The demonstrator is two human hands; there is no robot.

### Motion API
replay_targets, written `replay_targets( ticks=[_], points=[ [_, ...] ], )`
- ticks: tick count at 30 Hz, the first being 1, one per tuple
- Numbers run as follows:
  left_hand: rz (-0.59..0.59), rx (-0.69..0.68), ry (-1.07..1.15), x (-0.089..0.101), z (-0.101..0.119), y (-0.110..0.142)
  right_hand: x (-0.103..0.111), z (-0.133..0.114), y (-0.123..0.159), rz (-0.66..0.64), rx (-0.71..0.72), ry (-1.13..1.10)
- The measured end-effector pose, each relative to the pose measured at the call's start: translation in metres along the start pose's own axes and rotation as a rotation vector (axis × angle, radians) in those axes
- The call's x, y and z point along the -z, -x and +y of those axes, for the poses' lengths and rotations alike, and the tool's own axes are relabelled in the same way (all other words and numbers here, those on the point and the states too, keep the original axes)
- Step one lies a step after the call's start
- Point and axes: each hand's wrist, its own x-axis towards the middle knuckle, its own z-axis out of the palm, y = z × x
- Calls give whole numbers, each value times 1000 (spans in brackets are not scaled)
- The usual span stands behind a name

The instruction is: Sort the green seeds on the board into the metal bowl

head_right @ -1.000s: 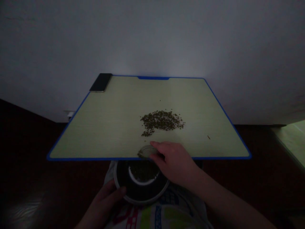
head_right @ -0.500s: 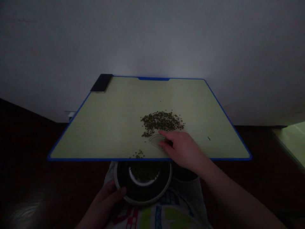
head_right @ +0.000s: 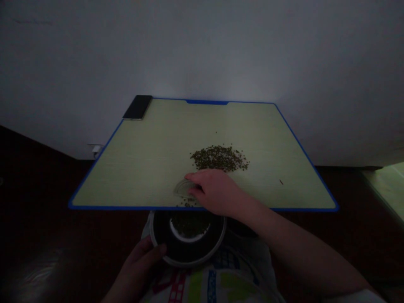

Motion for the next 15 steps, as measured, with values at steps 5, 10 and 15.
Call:
replay_targets(
  ticks=[5, 10, 15],
  points=[
    [-15, -30, 32, 2, -2, 2, 3, -10, -4, -126, 61, -31],
    [-27, -60, 74, 0, 0, 3, 3, -9, -2, -124, 70, -92],
    [-76, -59, 42, 0, 3, 2, 2, -9, 4, -163, 97, -130]
  ],
)
